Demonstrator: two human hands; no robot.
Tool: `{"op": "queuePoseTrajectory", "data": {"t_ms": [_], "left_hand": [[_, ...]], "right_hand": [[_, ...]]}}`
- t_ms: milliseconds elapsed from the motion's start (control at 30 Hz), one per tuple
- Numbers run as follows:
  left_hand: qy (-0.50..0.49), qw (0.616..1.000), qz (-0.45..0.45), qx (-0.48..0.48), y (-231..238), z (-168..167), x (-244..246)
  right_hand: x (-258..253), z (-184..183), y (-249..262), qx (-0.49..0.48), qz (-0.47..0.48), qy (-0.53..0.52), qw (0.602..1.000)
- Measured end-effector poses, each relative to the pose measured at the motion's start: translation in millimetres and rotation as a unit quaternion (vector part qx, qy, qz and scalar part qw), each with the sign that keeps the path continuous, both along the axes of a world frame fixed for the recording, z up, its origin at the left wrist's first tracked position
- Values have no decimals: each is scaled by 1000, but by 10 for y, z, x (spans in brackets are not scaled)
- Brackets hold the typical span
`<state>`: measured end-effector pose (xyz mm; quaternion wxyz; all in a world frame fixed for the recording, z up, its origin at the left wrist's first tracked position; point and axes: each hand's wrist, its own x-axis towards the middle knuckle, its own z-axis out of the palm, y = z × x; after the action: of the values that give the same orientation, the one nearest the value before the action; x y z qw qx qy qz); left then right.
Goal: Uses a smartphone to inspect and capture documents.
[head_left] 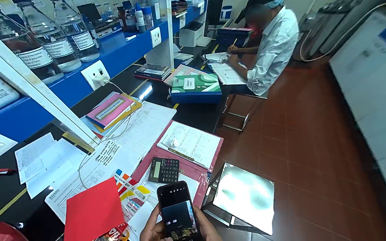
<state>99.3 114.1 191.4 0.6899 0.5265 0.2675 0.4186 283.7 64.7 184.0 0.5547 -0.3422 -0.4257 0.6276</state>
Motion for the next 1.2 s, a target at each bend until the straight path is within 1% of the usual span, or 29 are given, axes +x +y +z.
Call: {"op": "queuePoseTrajectory", "data": {"t_ms": [333, 467, 533, 667, 767, 933, 1200], "left_hand": [[-3, 1000, -26, 6, -12, -17, 20], [-43, 996, -74, -27, 43, -42, 20], [-29, 995, -87, -29, 57, -64, -3], [-19, 994, -108, -22, 63, -107, -23], [-22, 994, -106, -16, 61, -131, -24], [-34, 993, -109, -1, 99, -142, -65], [-34, 994, -101, 8, 128, -99, -69]], "right_hand": [[-13, 5, -19, -19, -25, -5, 999], [54, -58, -49, -14, 9, 49, 999], [65, -68, -62, -17, 15, 69, 997], [70, -94, -91, -22, 10, 70, 997], [57, -103, -90, -20, 8, 58, 998], [102, -58, -52, -2, 50, 74, 996], [150, -29, 53, -26, 74, 87, 993]]}}
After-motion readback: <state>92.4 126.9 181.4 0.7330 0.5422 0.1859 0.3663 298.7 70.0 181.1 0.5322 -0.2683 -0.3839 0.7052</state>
